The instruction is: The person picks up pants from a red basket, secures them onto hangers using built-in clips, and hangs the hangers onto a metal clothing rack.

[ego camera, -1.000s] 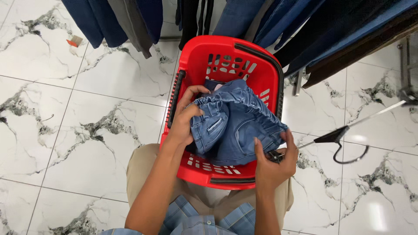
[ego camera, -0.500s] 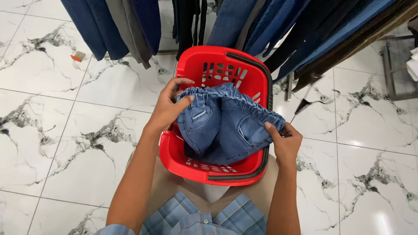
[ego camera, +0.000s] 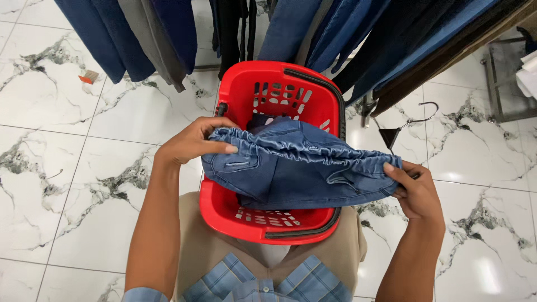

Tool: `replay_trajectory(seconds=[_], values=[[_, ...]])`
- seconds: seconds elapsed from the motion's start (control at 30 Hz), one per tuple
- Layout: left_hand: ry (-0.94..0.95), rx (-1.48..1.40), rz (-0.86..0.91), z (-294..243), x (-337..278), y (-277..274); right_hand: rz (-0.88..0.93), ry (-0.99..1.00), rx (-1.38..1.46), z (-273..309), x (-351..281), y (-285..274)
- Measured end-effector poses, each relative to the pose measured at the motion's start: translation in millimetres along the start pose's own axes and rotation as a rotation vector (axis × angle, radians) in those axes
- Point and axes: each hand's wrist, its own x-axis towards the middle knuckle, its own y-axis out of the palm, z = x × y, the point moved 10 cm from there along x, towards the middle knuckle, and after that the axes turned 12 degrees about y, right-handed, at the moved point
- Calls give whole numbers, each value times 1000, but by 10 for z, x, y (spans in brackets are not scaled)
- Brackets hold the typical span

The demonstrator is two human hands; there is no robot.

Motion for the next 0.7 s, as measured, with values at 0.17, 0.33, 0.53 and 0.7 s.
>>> replay_trajectory(seconds=[0.17,0.33,0.53,0.7], values=[[-63,349,-68,340,346,32,44,267,28,-205,-128,74],[98,714,-267,637,638,221,60,246,142,-770,-22,-135],[324,589,-284,701,771,465,-75,180,125,-588,-250,-78],[238,594,-207,750,751,519,-486,172,-339,-85,-556,-2]])
